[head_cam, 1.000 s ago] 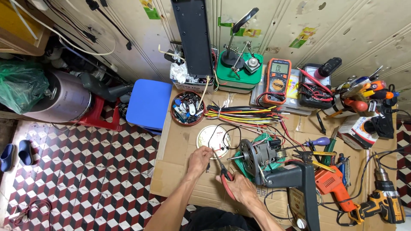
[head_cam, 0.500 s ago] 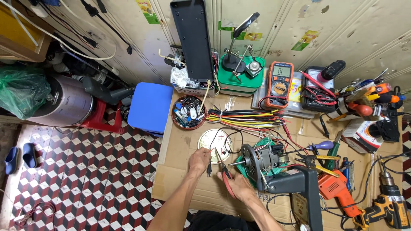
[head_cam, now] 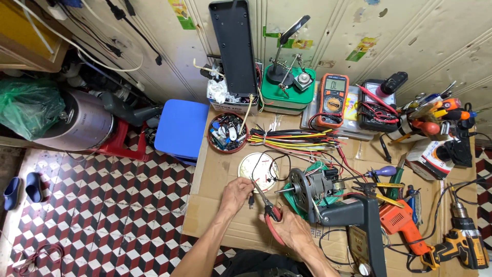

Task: Repair an electric motor and manage wiring on a workbench.

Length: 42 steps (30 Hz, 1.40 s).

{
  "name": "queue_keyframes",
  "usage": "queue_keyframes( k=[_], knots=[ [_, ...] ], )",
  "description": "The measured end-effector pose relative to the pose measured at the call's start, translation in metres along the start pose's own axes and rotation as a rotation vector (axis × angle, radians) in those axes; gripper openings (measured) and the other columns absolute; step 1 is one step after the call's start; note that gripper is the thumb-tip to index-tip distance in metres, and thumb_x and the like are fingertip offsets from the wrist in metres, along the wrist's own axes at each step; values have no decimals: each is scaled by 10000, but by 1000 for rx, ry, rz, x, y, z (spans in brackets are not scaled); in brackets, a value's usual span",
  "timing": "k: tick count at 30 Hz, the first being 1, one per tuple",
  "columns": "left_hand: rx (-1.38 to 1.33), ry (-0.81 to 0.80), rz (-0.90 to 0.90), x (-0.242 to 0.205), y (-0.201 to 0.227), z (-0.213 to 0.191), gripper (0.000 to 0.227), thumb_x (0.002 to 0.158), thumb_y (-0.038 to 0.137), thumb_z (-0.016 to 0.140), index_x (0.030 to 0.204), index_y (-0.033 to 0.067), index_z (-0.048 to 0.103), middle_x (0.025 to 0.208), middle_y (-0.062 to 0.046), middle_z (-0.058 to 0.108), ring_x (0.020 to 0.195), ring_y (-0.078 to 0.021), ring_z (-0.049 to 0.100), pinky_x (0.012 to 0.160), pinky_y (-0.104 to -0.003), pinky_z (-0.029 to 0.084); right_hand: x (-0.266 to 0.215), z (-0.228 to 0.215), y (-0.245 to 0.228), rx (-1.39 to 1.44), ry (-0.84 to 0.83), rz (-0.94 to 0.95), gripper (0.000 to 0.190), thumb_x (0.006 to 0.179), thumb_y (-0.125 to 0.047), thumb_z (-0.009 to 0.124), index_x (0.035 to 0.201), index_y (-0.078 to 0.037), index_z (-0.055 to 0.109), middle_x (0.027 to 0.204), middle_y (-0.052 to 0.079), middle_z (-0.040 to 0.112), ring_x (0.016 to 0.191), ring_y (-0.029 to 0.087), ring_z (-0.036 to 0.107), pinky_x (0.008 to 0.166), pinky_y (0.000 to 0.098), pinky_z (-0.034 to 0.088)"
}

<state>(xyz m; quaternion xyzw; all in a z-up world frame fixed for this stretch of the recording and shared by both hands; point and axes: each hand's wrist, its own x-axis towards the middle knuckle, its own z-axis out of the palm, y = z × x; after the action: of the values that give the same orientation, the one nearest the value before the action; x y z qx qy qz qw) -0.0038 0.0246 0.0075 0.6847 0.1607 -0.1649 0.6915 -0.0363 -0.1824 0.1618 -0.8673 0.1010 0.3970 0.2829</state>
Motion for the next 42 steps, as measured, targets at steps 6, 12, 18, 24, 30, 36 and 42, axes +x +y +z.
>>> queue_keyframes(
  k=[6,12,18,24,30,36,42],
  knots=[
    [9,-39,9,-20,38,-1,186,928,103,693,1063,-22,711,891,-55,750,792,-84,656,702,-229,530,-3,1,5,-25,27,11,803,717,-802,647,1049,-71,664,935,178,764,905,340,755,857,445,562],
    [119,-22,-36,-25,52,4,207,939,139,696,1078,-12,728,861,-48,748,754,-82,632,688,-229,520,-5,1,7,20,30,6,789,723,-799,615,1044,-80,650,911,201,762,911,364,746,854,460,552],
    [138,-19,-19,-26,56,5,178,942,134,697,1044,-8,736,809,-24,737,726,-77,625,669,-232,513,1,5,13,10,25,-3,808,721,-810,616,1042,-69,647,915,208,755,921,373,744,859,463,551],
    [234,9,-84,-21,52,4,166,932,142,695,1035,23,750,784,-6,740,693,-67,615,631,-235,494,5,6,12,3,7,3,823,711,-827,621,1029,-69,656,917,214,753,926,371,747,869,459,550],
    [187,6,-49,-4,33,9,171,921,141,715,1015,6,761,811,-34,763,718,-78,641,647,-250,511,15,7,11,-15,-14,56,843,708,-848,594,1032,-72,655,923,220,747,944,383,738,878,476,544],
    [452,84,-191,14,31,16,177,892,202,740,1007,74,779,864,-42,800,741,-117,712,686,-289,559,43,19,19,-12,-17,62,900,699,-874,574,1021,-42,694,927,235,746,937,373,742,873,485,546],
    [597,110,-174,37,11,20,163,882,221,736,990,111,789,870,-47,796,778,-166,742,740,-322,571,67,23,23,12,-42,97,964,707,-897,563,1023,-1,725,935,237,743,933,370,747,869,481,554]
  ],
)
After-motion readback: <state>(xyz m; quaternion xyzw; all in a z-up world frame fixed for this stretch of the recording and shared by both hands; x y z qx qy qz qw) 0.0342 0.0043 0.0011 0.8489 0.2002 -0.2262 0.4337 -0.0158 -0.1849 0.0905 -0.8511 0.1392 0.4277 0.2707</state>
